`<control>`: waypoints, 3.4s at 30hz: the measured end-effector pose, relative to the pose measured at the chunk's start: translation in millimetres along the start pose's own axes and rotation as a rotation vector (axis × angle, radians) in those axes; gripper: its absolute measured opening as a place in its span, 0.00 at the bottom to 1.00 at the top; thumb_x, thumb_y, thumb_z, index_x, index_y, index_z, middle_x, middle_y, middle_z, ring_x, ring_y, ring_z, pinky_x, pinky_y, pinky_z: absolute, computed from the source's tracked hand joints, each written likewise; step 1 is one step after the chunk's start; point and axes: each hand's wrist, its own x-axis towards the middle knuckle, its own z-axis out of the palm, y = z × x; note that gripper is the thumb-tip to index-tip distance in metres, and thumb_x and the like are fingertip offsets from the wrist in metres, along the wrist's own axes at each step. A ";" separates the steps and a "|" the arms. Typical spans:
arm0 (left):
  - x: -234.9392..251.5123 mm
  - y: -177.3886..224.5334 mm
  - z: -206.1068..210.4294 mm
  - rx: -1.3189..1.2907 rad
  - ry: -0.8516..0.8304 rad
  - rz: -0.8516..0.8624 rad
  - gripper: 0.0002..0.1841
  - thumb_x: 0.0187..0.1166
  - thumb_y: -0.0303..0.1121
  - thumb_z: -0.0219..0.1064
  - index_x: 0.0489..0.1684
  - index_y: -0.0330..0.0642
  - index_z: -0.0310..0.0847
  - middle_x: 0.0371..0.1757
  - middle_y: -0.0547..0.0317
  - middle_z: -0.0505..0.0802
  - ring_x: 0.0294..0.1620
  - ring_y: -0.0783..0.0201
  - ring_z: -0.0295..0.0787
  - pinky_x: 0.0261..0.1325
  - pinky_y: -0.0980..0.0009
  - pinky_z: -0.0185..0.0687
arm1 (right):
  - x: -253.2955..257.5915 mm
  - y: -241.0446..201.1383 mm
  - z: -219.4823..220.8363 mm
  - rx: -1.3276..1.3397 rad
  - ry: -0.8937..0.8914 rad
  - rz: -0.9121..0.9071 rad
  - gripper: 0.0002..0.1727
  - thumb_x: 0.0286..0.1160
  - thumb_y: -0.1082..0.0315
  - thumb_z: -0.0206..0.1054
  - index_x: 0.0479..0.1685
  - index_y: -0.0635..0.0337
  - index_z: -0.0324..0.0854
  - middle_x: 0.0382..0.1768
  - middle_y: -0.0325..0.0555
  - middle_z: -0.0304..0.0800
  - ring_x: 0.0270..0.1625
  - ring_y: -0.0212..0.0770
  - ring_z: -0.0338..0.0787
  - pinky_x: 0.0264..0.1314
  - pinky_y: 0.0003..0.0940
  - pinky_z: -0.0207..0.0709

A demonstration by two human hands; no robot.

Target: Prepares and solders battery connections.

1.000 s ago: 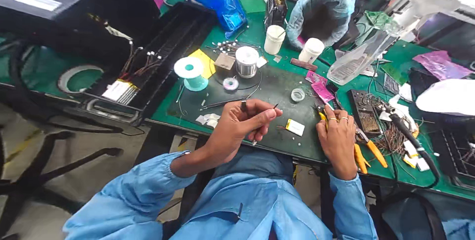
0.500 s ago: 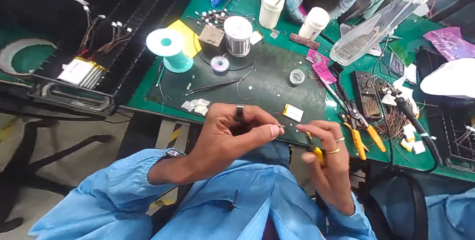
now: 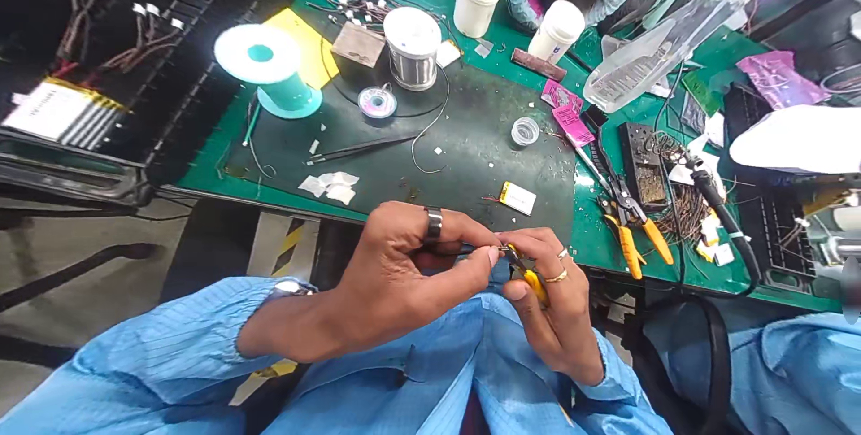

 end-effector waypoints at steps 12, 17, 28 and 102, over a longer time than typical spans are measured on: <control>0.7 -7.4 1.3 0.047 0.009 0.030 0.05 0.77 0.24 0.68 0.38 0.34 0.91 0.30 0.71 0.91 0.26 0.89 0.75 0.25 0.92 0.66 | -1.2 2.9 3.1 -0.044 0.031 0.016 0.25 0.93 0.52 0.53 0.57 0.67 0.84 0.37 0.45 0.82 0.40 0.30 0.81 0.42 0.23 0.76; 2.8 -13.1 1.7 0.039 0.017 -0.021 0.05 0.77 0.24 0.68 0.39 0.35 0.91 0.33 0.70 0.94 0.28 0.87 0.82 0.28 0.91 0.77 | -1.2 8.5 7.0 -0.043 0.046 0.014 0.22 0.93 0.57 0.54 0.53 0.69 0.85 0.37 0.48 0.87 0.37 0.28 0.84 0.39 0.20 0.78; 6.8 -39.6 -68.6 0.518 0.103 -0.121 0.11 0.82 0.36 0.66 0.50 0.45 0.93 0.38 0.72 0.94 0.31 0.82 0.85 0.36 0.84 0.82 | -3.0 93.7 -51.4 -0.854 0.101 0.376 0.29 0.90 0.43 0.53 0.71 0.55 0.84 0.55 0.61 0.88 0.58 0.62 0.86 0.57 0.59 0.76; 97.2 -66.1 -78.6 1.477 -0.290 -0.077 0.15 0.88 0.28 0.58 0.45 0.19 0.83 0.55 0.22 0.85 0.59 0.21 0.81 0.56 0.27 0.77 | -49.6 109.7 -87.7 -0.746 0.194 0.342 0.30 0.84 0.41 0.62 0.80 0.44 0.81 0.79 0.47 0.80 0.84 0.51 0.75 0.90 0.67 0.54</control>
